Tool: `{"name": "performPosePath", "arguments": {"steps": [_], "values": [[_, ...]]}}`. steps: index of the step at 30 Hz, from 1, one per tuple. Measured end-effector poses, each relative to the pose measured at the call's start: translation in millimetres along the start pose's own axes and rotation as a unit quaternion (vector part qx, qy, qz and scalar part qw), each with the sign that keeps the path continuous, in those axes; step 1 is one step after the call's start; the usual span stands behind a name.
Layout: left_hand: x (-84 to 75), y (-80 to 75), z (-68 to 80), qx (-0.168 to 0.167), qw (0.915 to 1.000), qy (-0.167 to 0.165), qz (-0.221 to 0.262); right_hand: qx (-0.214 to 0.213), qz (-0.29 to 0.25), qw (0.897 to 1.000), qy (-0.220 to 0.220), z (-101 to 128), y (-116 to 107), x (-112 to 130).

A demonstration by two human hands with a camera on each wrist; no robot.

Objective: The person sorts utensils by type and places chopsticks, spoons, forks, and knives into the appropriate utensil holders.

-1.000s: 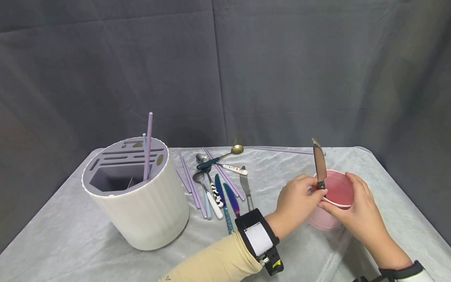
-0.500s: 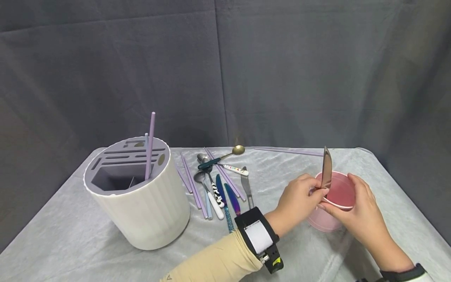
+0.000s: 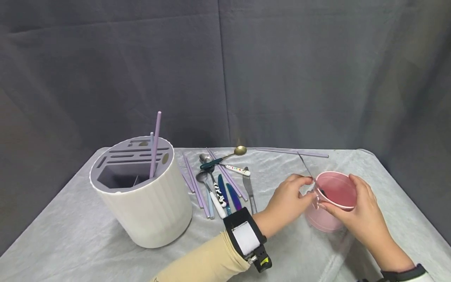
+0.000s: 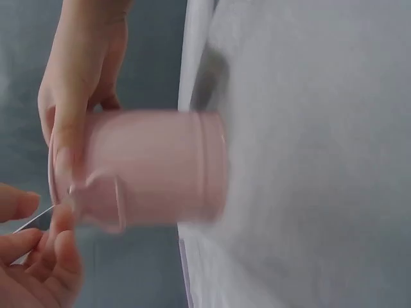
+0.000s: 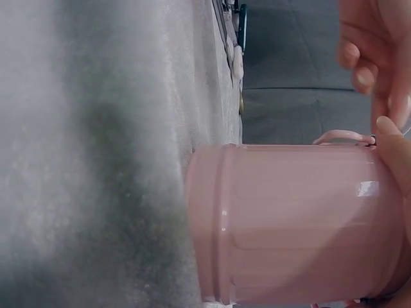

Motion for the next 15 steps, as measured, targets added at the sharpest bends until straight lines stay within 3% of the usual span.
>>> {"name": "performPosePath", "arguments": {"steps": [6,15], "values": [[23.1,-23.7,8.8,0.036,0.9985,-0.034,0.021,0.011,-0.009,1.000,0.017,3.5,3.8,-0.5],[53.5,-76.5,29.0,0.068,0.9891,-0.070,0.110,0.052,-0.038,0.997,0.046,-2.8,-2.0,-0.4]]}}
Point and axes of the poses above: each hand's wrist, its own z-axis away from the middle knuckle, its own y-axis out of the palm, x = y × z, the point moved 4 cm from there along -z, towards the middle knuckle, and after that the axes turned 9 degrees about -y, right-handed, at the moved point
